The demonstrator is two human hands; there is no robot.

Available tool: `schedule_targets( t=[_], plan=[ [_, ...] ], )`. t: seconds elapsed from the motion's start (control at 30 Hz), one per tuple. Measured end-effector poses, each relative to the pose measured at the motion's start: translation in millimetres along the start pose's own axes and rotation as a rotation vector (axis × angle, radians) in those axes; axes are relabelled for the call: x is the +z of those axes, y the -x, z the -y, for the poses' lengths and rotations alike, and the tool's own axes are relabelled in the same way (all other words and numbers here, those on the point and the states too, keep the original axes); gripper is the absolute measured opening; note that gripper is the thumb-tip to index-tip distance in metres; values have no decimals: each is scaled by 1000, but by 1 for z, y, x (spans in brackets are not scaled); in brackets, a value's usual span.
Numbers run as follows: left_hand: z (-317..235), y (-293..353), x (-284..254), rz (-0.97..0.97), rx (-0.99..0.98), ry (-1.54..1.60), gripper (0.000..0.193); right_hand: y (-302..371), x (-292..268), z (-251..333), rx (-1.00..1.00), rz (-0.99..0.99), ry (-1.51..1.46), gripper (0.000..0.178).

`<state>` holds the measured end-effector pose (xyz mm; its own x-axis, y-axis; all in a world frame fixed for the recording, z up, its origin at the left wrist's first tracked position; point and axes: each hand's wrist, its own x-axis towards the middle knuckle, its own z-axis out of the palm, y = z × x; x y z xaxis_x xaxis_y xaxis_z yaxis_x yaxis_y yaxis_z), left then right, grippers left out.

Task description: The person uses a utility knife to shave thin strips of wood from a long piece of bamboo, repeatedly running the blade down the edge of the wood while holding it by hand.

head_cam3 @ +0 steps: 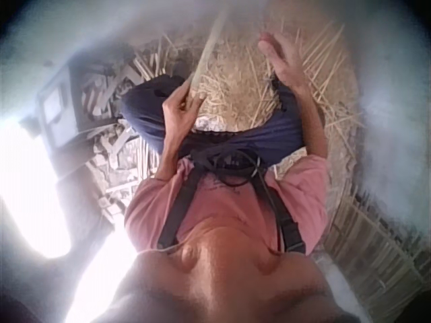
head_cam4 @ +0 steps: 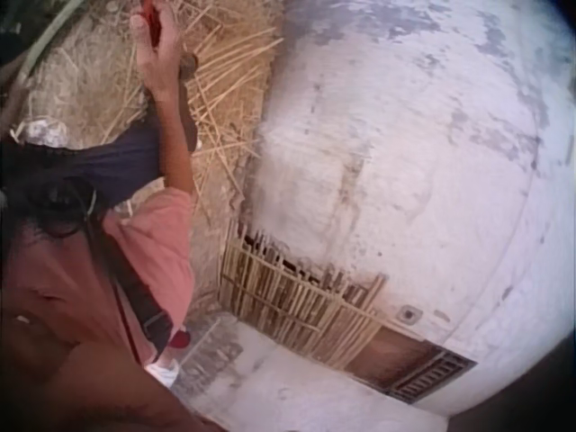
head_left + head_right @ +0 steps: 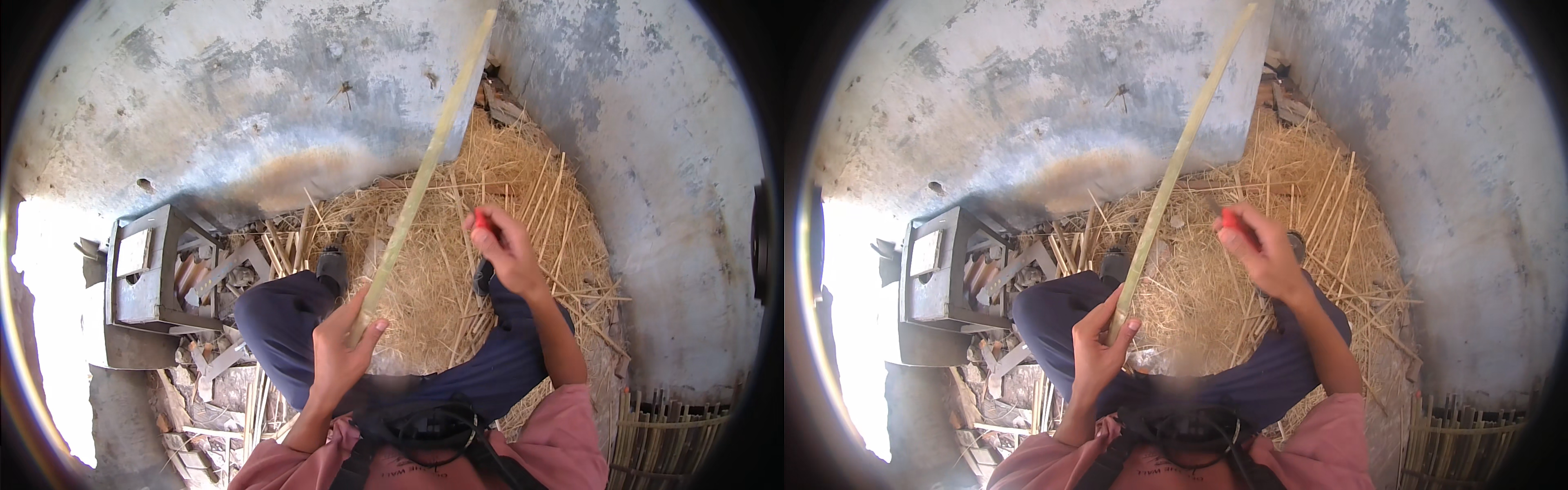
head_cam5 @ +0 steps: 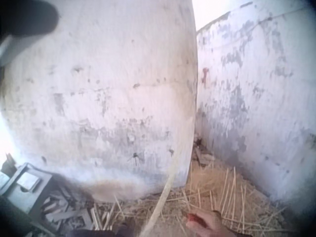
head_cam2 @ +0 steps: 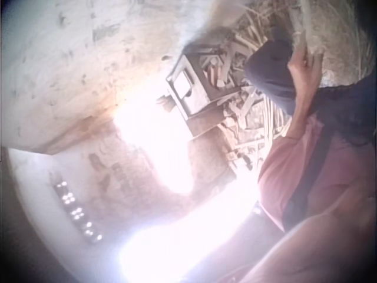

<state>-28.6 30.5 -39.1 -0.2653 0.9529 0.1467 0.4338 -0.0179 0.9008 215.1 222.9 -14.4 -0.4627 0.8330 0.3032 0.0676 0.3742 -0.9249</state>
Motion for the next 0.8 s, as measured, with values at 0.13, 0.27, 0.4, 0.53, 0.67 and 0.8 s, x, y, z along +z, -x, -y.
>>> schedule_targets(
  t=[0.13,0.27,0.4,0.53,0.67,0.8],
  plan=[
    [2,-6,14,-7,51,127,54,16,23,5,-92,155,216,28],
    [-10,-12,11,125,-27,231,52,26,42,2,-218,236,179,28],
    [-12,-14,9,215,-105,227,49,31,53,-1,-334,288,197,28],
    [-12,-13,6,254,-178,298,51,34,63,-3,-391,329,284,29],
    [-15,-15,8,254,-103,351,54,37,68,-6,-408,329,289,28],
    [-10,-14,11,267,-137,300,58,39,72,-7,-396,325,280,28]
  ],
)
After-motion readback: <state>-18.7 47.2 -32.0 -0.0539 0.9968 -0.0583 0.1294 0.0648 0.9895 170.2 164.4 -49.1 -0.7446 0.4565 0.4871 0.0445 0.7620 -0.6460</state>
